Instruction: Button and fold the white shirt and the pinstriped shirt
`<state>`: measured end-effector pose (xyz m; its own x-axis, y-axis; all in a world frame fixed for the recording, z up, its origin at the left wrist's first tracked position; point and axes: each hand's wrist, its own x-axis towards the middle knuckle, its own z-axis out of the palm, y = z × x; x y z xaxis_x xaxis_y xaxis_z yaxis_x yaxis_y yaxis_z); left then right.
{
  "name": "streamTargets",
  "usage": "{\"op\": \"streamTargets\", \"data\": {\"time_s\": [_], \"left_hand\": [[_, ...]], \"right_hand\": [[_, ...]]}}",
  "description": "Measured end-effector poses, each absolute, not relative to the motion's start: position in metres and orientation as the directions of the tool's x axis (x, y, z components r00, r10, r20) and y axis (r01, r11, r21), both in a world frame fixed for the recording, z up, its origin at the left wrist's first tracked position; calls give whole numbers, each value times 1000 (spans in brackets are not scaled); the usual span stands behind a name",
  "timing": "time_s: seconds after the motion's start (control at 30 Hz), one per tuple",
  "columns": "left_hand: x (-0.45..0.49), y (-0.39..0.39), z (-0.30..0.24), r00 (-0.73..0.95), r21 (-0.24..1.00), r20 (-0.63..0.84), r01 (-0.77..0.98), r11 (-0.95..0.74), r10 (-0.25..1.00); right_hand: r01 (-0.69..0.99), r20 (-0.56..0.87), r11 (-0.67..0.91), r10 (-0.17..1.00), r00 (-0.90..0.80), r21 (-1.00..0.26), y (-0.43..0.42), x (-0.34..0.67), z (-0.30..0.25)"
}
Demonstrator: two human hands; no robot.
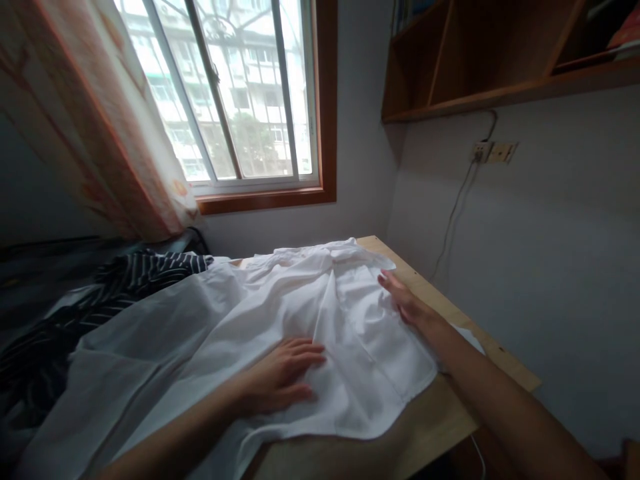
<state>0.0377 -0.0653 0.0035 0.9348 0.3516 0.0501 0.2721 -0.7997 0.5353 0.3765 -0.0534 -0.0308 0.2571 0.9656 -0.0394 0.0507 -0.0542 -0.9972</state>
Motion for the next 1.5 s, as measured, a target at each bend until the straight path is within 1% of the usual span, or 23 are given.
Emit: {"op": "streamTargets", "data": {"time_s": [0.07,0.13,0.2,0.23,0.27,0.3,0.33,0.37,0.4,0.43,0.5,0.53,0.6,0.67,0.73,0.83,0.9,1.0,1.1,1.2,1.27,1.4,1.5], "left_hand": [[38,-66,-7,939,484,46,276,-830,340],[37,-68,-12,940,460,57,273,-845,335],[35,-68,-13,939,477,81,259,-840,336],[35,-68,-14,934,505,105,246,-828,341],[34,-67,-15,921,545,145,232,-806,363],[33,-66,-18,890,592,205,219,-775,408],[33,-65,-21,829,638,285,210,-741,481],[32,-63,-25,731,673,377,206,-710,569],[31,-61,-29,590,690,476,209,-693,652],[29,-59,-32,423,687,571,223,-692,704],[26,-55,-36,157,626,714,294,-722,682],[25,-53,-37,111,577,758,346,-740,643],[23,-49,-34,193,461,783,458,-760,591],[26,-45,-28,374,345,703,565,-749,605],[33,-38,-20,495,254,568,654,-712,658],[50,-19,-9,547,171,427,733,-658,720],[61,-3,-6,548,146,404,752,-643,733],[69,19,-11,527,189,361,767,-614,770],[65,34,-25,528,275,299,750,-601,795],[56,44,-38,499,373,324,713,-593,804],[50,52,-43,462,437,368,680,-589,807],[37,70,-44,411,524,373,647,-554,832],[34,65,-33,499,416,439,625,-661,747]], "right_hand": [[89,-57,-84,960,275,-992,-39,366,-24],[207,-13,-101,920,391,-973,-24,354,-15],[392,192,-32,833,519,-919,-12,340,0],[503,333,38,791,513,-864,-9,331,8],[611,461,130,780,423,-781,-9,320,17],[696,545,243,800,251,-676,-13,308,24],[733,553,375,833,2,-567,-20,295,30],[713,465,514,836,-292,-476,-30,282,35],[654,320,628,778,-540,-422,-41,269,37],[591,183,700,694,-697,-401,-55,258,38],[525,57,739,600,-798,-421,-80,247,37],[520,68,725,609,-790,-452,-91,248,35],[520,180,660,696,-695,-543,-105,265,29],[515,286,569,800,-527,-642,-110,295,18],[565,319,442,896,-309,-697,-107,330,2],[759,279,201,960,-26,-619,-99,368,-27],[848,244,106,969,28,-519,-97,376,-41],[860,159,90,987,-11,-502,-95,369,-50],[783,91,48,996,11,-620,-87,366,-46],[640,166,3,967,195,-768,-69,378,-31],[579,250,15,911,329,-816,-58,387,-14],[699,395,83,869,299,-710,-53,387,25],[832,490,85,839,238,-549,-61,373,41]]}}
